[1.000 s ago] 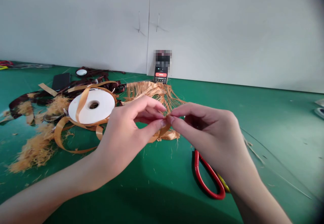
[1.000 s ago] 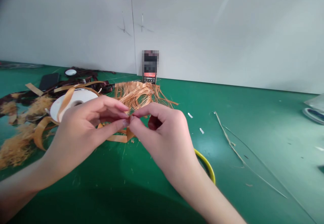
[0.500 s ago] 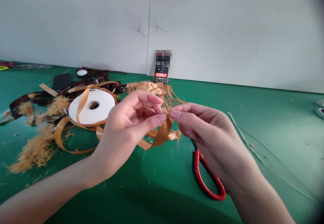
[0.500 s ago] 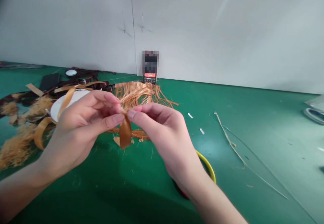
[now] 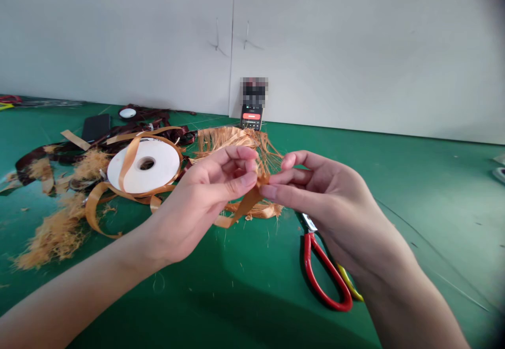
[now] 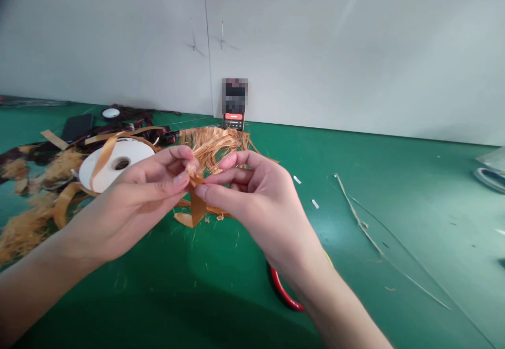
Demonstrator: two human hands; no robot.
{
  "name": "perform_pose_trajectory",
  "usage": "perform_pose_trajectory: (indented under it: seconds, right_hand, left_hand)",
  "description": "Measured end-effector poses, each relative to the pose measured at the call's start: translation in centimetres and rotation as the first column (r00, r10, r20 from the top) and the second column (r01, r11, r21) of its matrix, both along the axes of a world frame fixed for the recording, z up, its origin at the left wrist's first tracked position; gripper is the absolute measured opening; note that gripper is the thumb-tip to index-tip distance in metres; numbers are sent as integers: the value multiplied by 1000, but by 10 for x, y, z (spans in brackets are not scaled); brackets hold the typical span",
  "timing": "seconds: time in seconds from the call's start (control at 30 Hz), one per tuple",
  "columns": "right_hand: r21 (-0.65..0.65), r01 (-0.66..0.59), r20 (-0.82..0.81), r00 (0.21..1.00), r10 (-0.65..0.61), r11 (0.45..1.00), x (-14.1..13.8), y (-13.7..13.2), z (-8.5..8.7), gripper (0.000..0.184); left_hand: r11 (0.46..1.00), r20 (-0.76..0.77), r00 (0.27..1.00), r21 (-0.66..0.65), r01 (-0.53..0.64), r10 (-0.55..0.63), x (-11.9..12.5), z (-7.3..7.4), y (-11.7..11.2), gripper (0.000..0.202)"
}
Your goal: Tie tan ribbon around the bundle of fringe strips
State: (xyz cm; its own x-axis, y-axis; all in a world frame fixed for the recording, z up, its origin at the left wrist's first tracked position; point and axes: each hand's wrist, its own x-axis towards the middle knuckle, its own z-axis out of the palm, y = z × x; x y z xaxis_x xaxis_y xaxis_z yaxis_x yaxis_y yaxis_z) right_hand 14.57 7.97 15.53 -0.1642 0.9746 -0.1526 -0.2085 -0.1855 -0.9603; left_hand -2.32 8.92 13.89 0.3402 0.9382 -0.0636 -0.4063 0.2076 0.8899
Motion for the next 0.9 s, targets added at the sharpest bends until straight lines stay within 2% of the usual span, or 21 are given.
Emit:
perform_pose_trajectory:
  seconds: [0.1,0.2,0.27,0.37,0.43,0.53,0.63,0.7,0.8,0.9]
  right_hand:
    - [-36,2,-14,1000,-2,999,2,0,1,32]
    - [-60,26,16,1000,-25,998,3,0,2,33]
    - [-66,37,33,999,-35,997,3,0,1,34]
    - [-70,20,70,997,-15,997,2,2,0,33]
    - [-58,2,110,994,5,998,1,4,-3,31]
    - [-40,-27,161,986,33,999,1,6,-6,30]
    - [-48,-70,208,975,78,996,4,9,-8,29]
    - [-50,-75,238,968,85,996,5,10,-7,29]
    - [-34,-48,241,969,55,998,6,9,-5,30]
    - [-19,-30,227,973,33,999,7,9,-5,30]
  left_hand:
    - [997,95,995,-60,45,-39,-1,1,5,9]
    - [1000,93,996,-29,7,-4,-3,2,8,7]
    - [999,4,1000,45,-4,4,-4,1,8,14]
    - [990,-194,980,129,57,-31,-4,-2,8,25]
    - [987,-309,951,140,76,-29,-4,-3,8,22]
    - [992,-382,923,96,83,-41,-5,-4,10,17]
    - [993,-338,933,-35,115,-120,-6,-5,13,13]
    - [989,-263,956,-95,110,-131,-7,-6,15,11]
    - [996,-209,977,-82,38,-54,-10,-8,18,15]
    - [1000,-258,966,-23,4,-9,-9,-7,18,22]
